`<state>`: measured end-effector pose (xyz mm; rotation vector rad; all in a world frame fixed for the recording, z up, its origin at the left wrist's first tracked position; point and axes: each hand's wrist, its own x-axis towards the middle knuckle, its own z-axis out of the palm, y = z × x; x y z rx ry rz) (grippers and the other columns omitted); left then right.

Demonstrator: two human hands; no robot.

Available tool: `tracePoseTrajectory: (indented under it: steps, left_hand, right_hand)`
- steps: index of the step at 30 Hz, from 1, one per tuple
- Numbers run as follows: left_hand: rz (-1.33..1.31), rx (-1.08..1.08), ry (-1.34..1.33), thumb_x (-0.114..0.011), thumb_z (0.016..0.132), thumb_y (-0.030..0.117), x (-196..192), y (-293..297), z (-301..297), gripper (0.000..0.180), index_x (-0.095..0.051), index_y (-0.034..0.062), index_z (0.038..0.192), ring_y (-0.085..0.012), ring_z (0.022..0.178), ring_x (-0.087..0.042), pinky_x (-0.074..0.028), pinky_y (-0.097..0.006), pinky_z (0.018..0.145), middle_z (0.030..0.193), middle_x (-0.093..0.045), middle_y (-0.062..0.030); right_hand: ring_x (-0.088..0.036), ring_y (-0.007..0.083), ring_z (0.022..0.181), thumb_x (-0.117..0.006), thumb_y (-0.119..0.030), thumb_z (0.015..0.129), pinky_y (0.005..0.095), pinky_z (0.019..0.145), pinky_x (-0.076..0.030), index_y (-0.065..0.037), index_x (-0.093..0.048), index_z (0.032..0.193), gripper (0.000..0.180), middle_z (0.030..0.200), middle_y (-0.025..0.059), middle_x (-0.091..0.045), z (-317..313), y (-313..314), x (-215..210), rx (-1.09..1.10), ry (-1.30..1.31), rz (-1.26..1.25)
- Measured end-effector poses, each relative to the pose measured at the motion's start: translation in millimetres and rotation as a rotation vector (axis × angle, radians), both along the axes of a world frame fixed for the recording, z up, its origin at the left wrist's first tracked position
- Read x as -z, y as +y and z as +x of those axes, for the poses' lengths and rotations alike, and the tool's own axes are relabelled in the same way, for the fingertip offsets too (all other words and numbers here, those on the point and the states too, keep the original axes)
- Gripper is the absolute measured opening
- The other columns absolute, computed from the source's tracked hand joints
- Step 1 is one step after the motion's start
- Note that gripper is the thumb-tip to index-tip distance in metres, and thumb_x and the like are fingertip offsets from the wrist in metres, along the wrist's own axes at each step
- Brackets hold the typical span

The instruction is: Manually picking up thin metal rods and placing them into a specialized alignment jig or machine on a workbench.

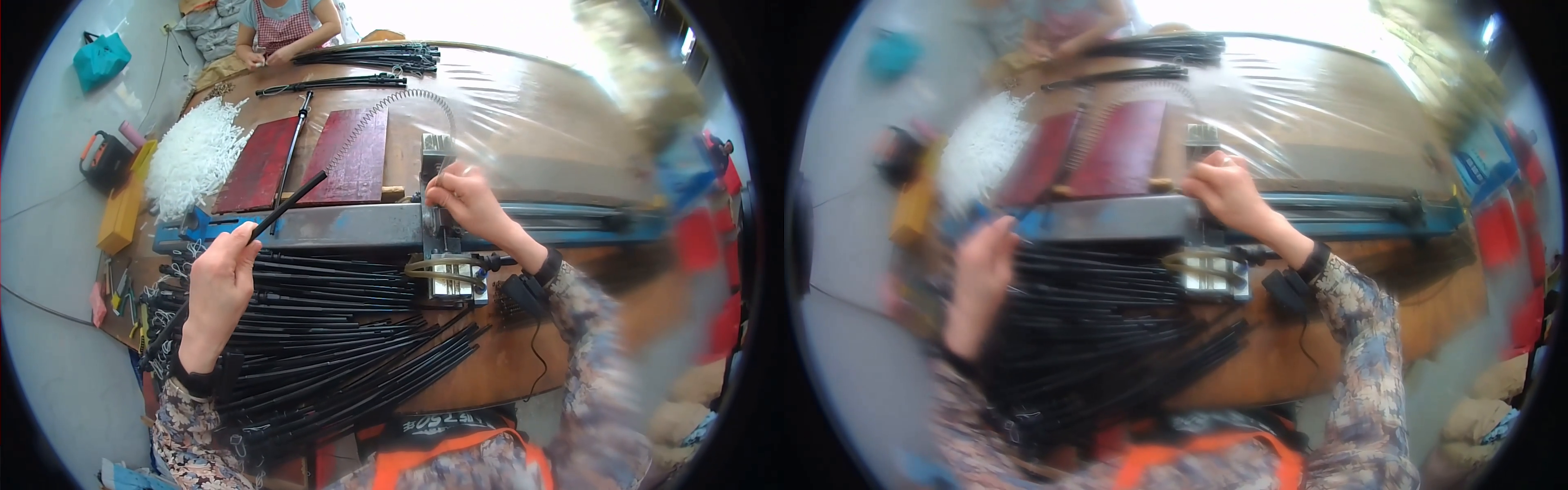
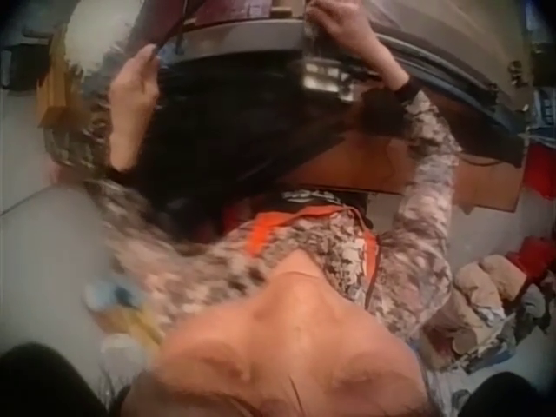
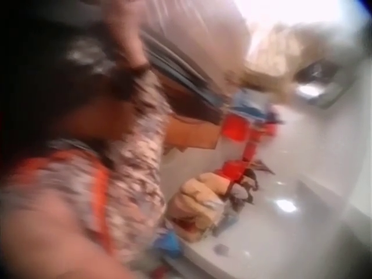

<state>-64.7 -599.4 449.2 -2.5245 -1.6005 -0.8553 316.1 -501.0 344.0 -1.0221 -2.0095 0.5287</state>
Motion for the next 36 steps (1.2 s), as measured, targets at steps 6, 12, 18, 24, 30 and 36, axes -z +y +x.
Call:
tracePoseTrajectory:
  steps: [6,12,18,24,30,36]
  left_hand:
    - [0.019,-0.009,-0.036,-0.066,0.097,0.007,21,3,2,0.025,-0.066,0.0015,0.121,-0.0357,0.073,-0.064,-0.050,-0.039,0.066,0.086,-0.064,-0.0190]
    - [0.022,-0.018,-0.005,-0.067,0.096,0.012,35,22,-2,0.024,-0.067,0.0075,0.120,-0.0357,0.073,-0.065,-0.050,-0.041,0.064,0.084,-0.064,-0.0167]
    - [-0.052,0.163,0.162,-0.068,0.093,0.023,64,68,47,0.023,-0.070,0.0179,0.115,-0.0328,0.072,-0.068,-0.054,-0.045,0.062,0.080,-0.065,-0.0107]
    - [0.124,0.389,0.104,-0.067,0.093,0.028,120,113,155,0.021,-0.064,0.0098,0.084,-0.0304,0.075,-0.068,-0.054,-0.042,0.067,0.078,-0.065,-0.0111]
    - [0.081,0.419,0.003,-0.067,0.093,0.022,128,112,159,0.022,-0.068,0.0054,0.079,-0.0310,0.078,-0.067,-0.054,-0.041,0.071,0.081,-0.067,-0.0116]
    - [0.083,0.388,-0.185,-0.073,0.087,0.026,140,104,159,0.018,-0.071,0.0095,0.080,-0.0316,0.086,-0.067,-0.051,-0.044,0.075,0.086,-0.068,-0.0095]
  right_hand:
    - [-0.059,0.0264,0.092,-0.073,-0.016,0.088,0.0407,0.092,-0.043,-0.005,-0.073,0.082,0.013,0.079,0.0102,-0.066,-9,-3,-8,-0.002,-0.305,0.248]
    - [-0.058,0.0274,0.103,-0.068,-0.003,0.081,0.0469,0.105,-0.032,-0.014,-0.064,0.086,0.013,0.078,0.0009,-0.063,51,-10,9,0.231,-0.540,0.639]
    - [-0.061,0.0307,0.105,-0.067,-0.006,0.086,0.0500,0.114,-0.031,-0.011,-0.068,0.096,0.011,0.085,0.0080,-0.067,232,-79,28,0.590,-0.808,0.451]
    - [-0.060,0.0336,0.098,-0.064,-0.006,0.090,0.0465,0.098,-0.043,-0.006,-0.067,0.093,0.004,0.087,0.0121,-0.066,266,-96,33,0.610,-0.736,0.508]
    - [-0.061,0.0343,0.097,-0.063,-0.005,0.092,0.0460,0.090,-0.045,-0.004,-0.068,0.092,0.005,0.085,0.0137,-0.064,278,-90,54,0.627,-0.584,0.185]
    - [-0.062,0.0325,0.116,-0.061,-0.009,0.098,0.0467,0.103,-0.045,-0.004,-0.072,0.105,0.014,0.104,0.0126,-0.071,288,-92,79,0.734,-0.657,0.386]
